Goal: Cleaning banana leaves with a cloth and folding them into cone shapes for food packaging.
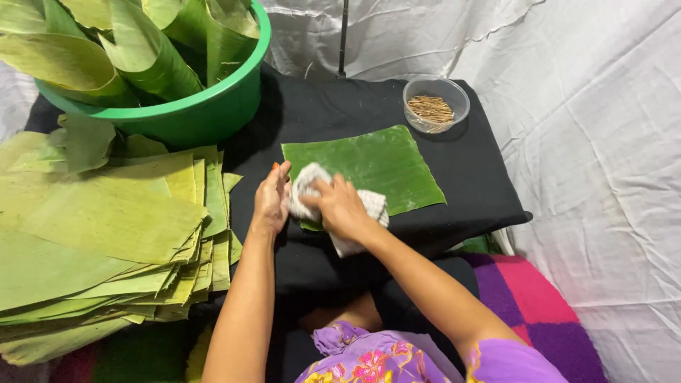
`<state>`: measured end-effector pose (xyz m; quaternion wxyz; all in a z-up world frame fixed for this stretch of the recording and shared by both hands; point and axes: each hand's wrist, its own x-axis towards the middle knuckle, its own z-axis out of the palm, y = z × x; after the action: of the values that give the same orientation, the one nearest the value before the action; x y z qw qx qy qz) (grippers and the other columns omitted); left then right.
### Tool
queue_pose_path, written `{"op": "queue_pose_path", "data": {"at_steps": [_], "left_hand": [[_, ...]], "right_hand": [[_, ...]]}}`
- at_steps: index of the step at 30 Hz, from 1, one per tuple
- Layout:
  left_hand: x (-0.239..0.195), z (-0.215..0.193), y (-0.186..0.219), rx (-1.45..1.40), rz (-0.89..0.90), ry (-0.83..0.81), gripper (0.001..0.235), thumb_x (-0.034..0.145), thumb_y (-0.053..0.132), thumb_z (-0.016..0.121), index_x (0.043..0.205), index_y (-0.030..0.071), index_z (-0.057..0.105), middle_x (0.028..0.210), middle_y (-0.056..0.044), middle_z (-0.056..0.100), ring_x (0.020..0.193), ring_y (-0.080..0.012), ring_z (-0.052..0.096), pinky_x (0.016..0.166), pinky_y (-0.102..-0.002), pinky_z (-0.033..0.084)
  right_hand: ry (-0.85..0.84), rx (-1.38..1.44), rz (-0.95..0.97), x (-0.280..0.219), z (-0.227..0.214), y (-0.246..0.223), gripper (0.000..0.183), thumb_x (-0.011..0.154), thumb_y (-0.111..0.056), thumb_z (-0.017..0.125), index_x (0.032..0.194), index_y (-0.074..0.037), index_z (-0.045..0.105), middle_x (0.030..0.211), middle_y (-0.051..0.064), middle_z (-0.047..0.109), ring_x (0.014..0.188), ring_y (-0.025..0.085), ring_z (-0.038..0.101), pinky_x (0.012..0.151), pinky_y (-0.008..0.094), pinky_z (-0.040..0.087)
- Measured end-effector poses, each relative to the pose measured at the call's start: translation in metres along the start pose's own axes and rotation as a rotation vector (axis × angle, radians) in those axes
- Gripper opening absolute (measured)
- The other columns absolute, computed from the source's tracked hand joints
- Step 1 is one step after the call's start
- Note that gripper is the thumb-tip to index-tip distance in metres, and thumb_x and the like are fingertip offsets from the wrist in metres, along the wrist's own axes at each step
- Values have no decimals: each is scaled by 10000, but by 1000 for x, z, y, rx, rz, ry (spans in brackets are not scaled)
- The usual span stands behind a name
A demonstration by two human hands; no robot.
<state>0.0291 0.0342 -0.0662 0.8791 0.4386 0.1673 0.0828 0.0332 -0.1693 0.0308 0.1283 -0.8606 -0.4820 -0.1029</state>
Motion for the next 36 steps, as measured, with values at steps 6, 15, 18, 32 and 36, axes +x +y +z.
{"op": "queue_pose_path", "data": {"at_steps": [6, 15, 18, 32, 36], "left_hand": [[-8, 15, 2, 262, 121, 95, 662, 878, -8, 632, 1514, 82, 470, 1520, -109, 514, 1189, -228, 656, 931, -343, 600], [-52, 47, 21, 717, 309, 129, 749, 675, -123, 584, 1370, 141, 670, 1370, -107, 633, 1261, -190, 594, 1058, -316, 472], [-50, 47, 20, 584, 277, 146, 686, 712, -90, 602, 1347, 155, 685, 1369, -75, 626, 972, -76, 614, 905, -271, 550], [-158, 152, 90, 371, 677, -93, 213, 832, -136, 668, 902, 49, 746, 958, -100, 719, 906, -125, 652, 855, -260, 534], [-202, 162, 111, 359, 779, -423, 260, 762, -221, 643, 653, 15, 653, 858, -197, 720, 1032, -330, 696, 1058, -441, 472]], "right_hand": [[-30, 149, 66, -48, -34, 50, 447, 839, -38, 553, 1118, -312, 770, 1248, 68, 653, 1017, 421, 591, 831, 486, 545], [-47, -201, 592, -144, -31, 217, 460, 860, -116, 539, 1060, -456, 777, 1219, -98, 673, 1079, 343, 574, 850, 476, 540], [75, -266, 667, -170, -54, 253, 480, 892, -125, 543, 1141, -485, 740, 1261, -96, 636, 1126, 334, 552, 880, 488, 535], [467, 742, 767, -132, -85, 168, 617, 988, -601, 556, 1412, -155, 596, 1111, 173, 642, 943, 289, 586, 706, 320, 485], [252, 1707, 862, -155, -106, 170, 746, 987, -697, 121, 1288, -160, 543, 981, 224, 727, 638, 283, 675, 518, 397, 497]]}}
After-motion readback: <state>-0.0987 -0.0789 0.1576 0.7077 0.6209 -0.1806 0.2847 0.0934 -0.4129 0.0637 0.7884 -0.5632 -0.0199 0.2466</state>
